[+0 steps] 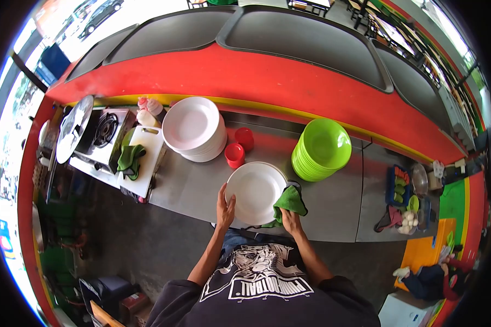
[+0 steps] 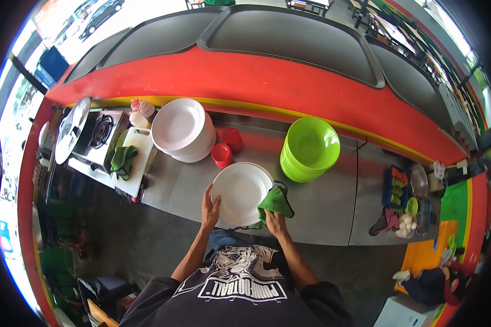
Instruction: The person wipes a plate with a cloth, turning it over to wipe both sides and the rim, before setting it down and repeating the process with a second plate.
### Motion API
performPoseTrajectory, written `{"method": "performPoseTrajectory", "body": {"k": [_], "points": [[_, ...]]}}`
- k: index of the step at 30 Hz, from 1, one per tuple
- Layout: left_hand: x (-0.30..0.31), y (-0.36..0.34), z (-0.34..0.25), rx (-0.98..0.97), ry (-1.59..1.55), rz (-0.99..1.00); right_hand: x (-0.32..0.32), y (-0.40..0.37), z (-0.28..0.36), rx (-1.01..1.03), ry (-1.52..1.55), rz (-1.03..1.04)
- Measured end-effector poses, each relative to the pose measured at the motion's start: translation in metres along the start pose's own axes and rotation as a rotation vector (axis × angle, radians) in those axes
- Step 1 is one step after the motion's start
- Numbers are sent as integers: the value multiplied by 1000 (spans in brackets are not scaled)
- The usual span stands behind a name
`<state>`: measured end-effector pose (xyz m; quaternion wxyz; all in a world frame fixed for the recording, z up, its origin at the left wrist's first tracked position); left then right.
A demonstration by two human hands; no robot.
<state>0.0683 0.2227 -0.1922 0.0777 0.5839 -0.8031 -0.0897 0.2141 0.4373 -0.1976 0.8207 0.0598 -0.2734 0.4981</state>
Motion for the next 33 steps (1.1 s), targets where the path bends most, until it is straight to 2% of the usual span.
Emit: {"method": "performPoseTrajectory", "body": {"k": [3,6,9,15,16,19,22,23,25,28,30,33], "points": [[4,-6,-5,-19,-40,-76,1,10,10,-68,50,86],[8,-10,-20,-25,-9,-217,-13,12,4,230,-236,-45],[20,-12,-31,-36,-14,-364,-26,15,7,402,-408,-112],[40,-7,-43,22,-150,-519,-48,21,9,428,-408,8],[43,-5,-48,37,-204,-530,-42,13,45,361,-220,33],[49,1,-52,157,-467,-430,-51,7,108,580,-556,58],[43,5,-88,326,-481,-363,-51,-12,197,772,-723,30],[46,6,-88,311,-440,-329,-72,-5,198,688,-496,121],[52,7,-88,282,-359,-259,-96,-19,211,614,-321,122],[81,13,-101,212,-235,-257,-125,-3,218,650,-451,93],[100,22,-118,113,-113,-250,-125,22,232,634,-442,-15],[135,34,-140,78,-47,-352,-120,37,259,569,-538,-157]]}}
Point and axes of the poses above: each hand's wrist, its own y-axis towards the middle knuckle, its own x-axis out of the back of the hand, z = x × y, the point moved 4 cm from there along y, towards the middle knuckle, and after that the axes turned 15 degrees about -x, right-handed, at the moved point
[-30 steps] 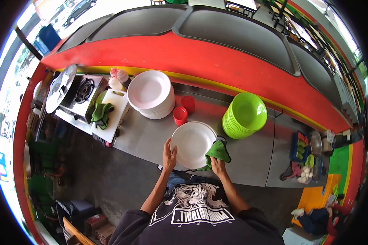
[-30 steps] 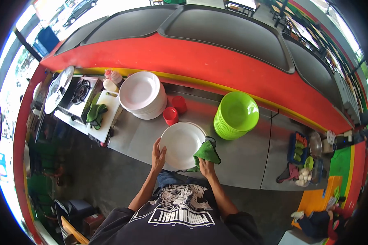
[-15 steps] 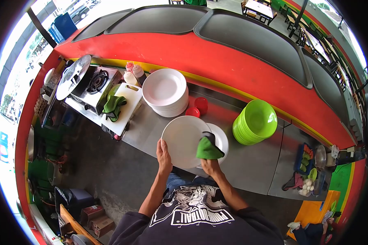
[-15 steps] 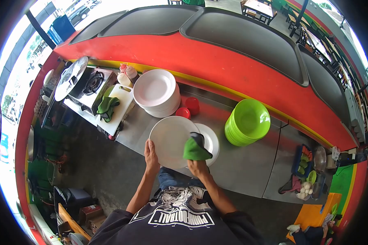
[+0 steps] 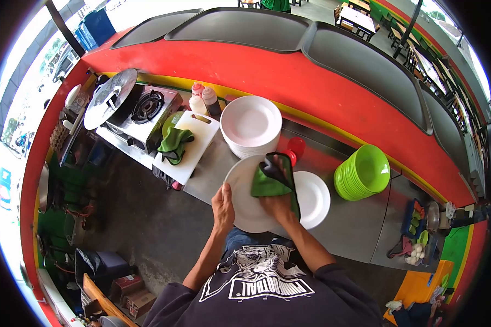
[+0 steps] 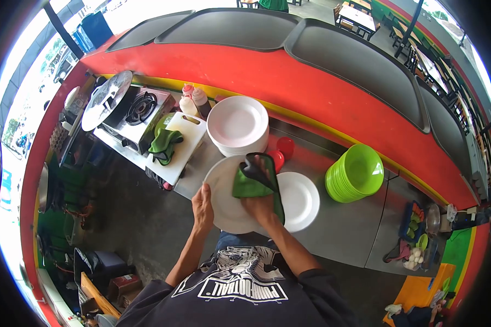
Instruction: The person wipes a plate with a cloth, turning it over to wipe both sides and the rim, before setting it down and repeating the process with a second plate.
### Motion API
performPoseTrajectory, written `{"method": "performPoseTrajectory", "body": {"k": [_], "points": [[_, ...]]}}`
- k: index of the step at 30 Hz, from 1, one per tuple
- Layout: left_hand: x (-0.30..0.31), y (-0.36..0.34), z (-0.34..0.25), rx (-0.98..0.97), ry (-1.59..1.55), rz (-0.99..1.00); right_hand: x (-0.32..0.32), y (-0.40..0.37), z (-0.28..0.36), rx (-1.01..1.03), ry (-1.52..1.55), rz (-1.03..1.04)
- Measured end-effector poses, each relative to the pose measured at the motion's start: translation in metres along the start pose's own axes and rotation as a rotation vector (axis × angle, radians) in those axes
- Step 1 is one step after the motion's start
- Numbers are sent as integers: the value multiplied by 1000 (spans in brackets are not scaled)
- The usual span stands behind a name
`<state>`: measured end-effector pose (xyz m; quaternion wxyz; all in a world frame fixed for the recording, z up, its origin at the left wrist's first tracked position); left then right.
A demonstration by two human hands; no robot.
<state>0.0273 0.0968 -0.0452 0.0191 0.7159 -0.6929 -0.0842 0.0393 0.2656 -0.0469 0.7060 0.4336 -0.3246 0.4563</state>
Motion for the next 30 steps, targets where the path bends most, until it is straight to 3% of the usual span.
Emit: {"method": "performPoseTrajectory", "body": {"k": [2,5,8,9,10,13,16,18,20,21,24,26,29,30], "points": [[20,20,-5,-39,-19,-28,10,2,15,-24,-58,-2],[38,51,-23,-85,-96,-80,-1,-30,63,146,-75,131],[61,74,-7,-42,1,25,-24,-31,116,161,230,201],[59,77,-11,-51,-98,54,-33,-26,128,131,382,208],[64,82,-8,-13,-122,88,-42,-18,134,104,345,195],[78,92,-9,99,-191,176,-53,24,145,34,173,109],[93,103,-3,11,-45,180,-47,55,136,-165,124,-20],[100,107,-5,67,-138,120,-42,54,131,-136,-136,-130],[106,113,-7,99,-199,79,-40,37,133,-168,-187,-92],[110,116,4,89,-181,72,-48,21,134,-142,-123,32],[109,118,9,95,-173,82,-84,-39,148,52,-114,152],[101,111,7,85,-199,166,-73,-28,168,24,202,176],[96,103,5,126,-212,259,-81,-4,162,1,263,232],[96,101,5,149,-213,284,-77,12,155,-28,193,140]]}}
Point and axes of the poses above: each hand's wrist, its own y-axis towards the middle knuckle, its own x-axis out of the back of the hand, z = x × y, the point moved 4 cm from there along y, towards the middle knuckle, and after that the axes turned 15 degrees about -x, right-handed, at the moved point
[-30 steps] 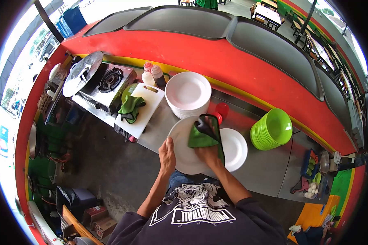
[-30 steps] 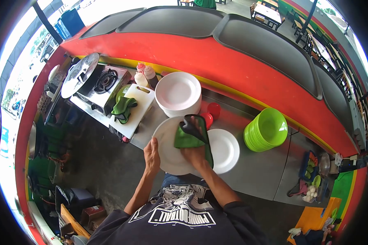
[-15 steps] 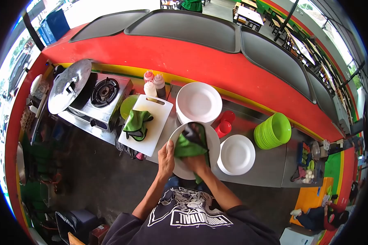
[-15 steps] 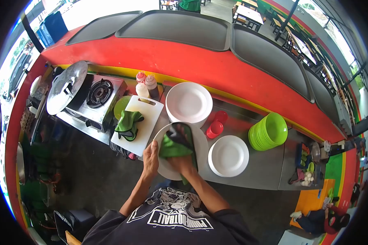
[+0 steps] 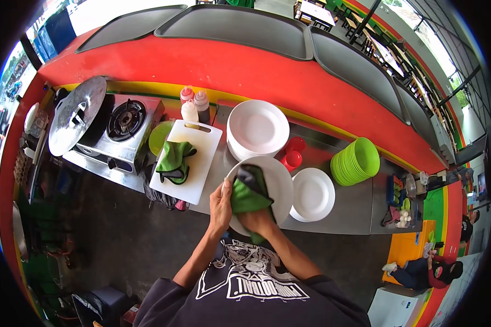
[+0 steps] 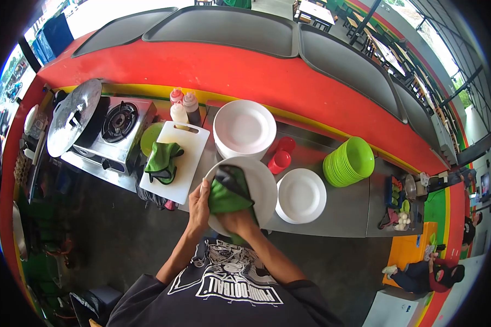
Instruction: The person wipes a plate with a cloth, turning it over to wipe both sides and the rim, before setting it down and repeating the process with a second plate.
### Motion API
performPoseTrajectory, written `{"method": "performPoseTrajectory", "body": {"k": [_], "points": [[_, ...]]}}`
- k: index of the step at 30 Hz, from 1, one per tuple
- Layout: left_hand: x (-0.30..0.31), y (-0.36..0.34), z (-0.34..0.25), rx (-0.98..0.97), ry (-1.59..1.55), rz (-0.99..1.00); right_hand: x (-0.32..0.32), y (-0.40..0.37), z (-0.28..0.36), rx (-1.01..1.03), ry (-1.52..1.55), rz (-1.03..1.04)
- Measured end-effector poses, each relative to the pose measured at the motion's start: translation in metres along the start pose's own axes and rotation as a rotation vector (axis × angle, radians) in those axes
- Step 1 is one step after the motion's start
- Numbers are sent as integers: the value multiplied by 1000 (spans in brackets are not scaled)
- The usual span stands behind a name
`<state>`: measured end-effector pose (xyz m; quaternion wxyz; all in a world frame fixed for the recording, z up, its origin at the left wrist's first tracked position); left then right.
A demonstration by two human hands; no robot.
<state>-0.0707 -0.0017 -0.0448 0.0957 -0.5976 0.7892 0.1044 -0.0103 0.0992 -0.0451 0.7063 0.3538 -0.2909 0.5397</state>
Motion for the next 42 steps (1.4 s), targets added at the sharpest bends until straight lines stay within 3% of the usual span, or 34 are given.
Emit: {"method": "performPoseTrajectory", "body": {"k": [3,5,11,15,16,19,22,24,26,28,29,32,36,39,40,42], "points": [[2,-2,-10,-70,58,-35,22,22,-29,-81,-167,-211],[12,-2,-19,-66,24,-118,56,28,-9,-80,-186,-341],[37,5,-19,-126,37,-205,19,-13,-18,-135,-253,-110],[16,-3,-35,-191,151,-86,9,-7,-24,-140,-200,-63],[14,-5,-32,-91,214,-14,9,-1,-29,-124,-207,-67],[0,-4,-28,-104,112,70,27,18,9,-110,-166,-198],[1,-1,-19,-126,90,118,44,32,18,-64,-172,-170],[9,2,-24,-132,163,173,75,41,26,-38,-246,-272],[14,0,-43,-137,191,141,72,45,-15,-13,-236,-375],[23,-1,-51,-154,206,83,66,35,-41,-237,-61,-240],[29,0,-56,-139,231,69,66,30,-47,-287,31,-301],[42,6,-56,-224,92,-109,34,-4,-82,-334,135,-282],[43,9,-52,-254,97,-143,17,-32,-62,-442,256,-372],[43,11,-50,-191,299,40,20,-34,-81,-416,104,-315],[41,12,-52,-165,354,120,15,-34,-104,-299,-143,-299],[33,13,-65,-114,458,277,51,-15,-88,-271,-121,-240]]}}
Point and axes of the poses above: each hand's wrist, its own y-axis towards the middle knuckle, its own x-axis out of the back of the hand, z = x × y, the point moved 4 cm from there along y, towards the middle knuckle, and after that the axes turned 15 degrees about -x, right-handed, at the moved point
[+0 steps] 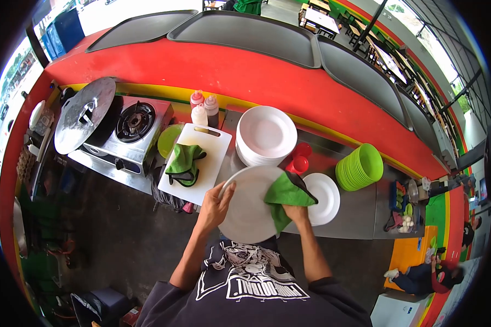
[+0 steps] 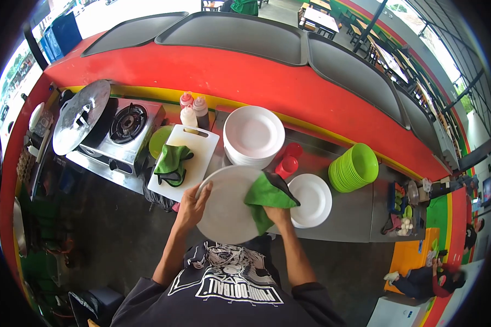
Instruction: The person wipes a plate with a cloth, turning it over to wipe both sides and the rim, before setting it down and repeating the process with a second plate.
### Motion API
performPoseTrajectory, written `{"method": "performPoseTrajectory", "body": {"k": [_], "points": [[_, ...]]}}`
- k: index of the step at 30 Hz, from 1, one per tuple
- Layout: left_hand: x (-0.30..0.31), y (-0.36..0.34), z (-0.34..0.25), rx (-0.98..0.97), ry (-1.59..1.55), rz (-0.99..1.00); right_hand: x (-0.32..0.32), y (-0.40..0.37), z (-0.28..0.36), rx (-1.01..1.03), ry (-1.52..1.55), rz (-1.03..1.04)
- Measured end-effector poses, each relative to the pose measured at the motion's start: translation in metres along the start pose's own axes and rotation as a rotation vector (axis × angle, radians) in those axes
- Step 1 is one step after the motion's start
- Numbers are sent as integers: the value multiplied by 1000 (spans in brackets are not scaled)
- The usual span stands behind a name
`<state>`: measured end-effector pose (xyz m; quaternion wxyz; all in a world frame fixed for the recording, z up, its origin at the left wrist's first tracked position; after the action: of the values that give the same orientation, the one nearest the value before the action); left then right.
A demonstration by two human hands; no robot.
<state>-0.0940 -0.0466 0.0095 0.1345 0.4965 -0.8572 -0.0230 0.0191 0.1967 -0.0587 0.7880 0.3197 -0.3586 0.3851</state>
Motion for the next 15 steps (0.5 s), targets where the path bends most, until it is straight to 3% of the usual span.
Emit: {"method": "performPoseTrajectory", "body": {"k": [4,6,8,10,11,15], "points": [[-9,7,-17,-9,7,240,42,24,43,-15,156,206],[-12,10,-24,-155,68,300,54,28,66,-47,161,320],[-16,13,-30,-287,72,314,46,31,56,65,103,323],[-9,15,-42,-182,117,338,46,35,56,106,109,286],[-6,16,-47,-130,139,349,58,37,69,-43,284,333],[6,11,-23,-128,-46,-71,27,21,30,94,52,-128]]}}
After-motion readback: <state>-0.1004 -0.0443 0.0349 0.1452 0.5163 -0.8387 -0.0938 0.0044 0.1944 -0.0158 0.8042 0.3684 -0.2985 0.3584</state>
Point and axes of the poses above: each hand's wrist, its own y-axis towards the middle knuckle, its own x-axis out of the back of the hand, z = x × y, the point moved 4 cm from there along y, towards the middle knuckle, and after that the axes turned 15 degrees about -x, right-handed, at the moved point
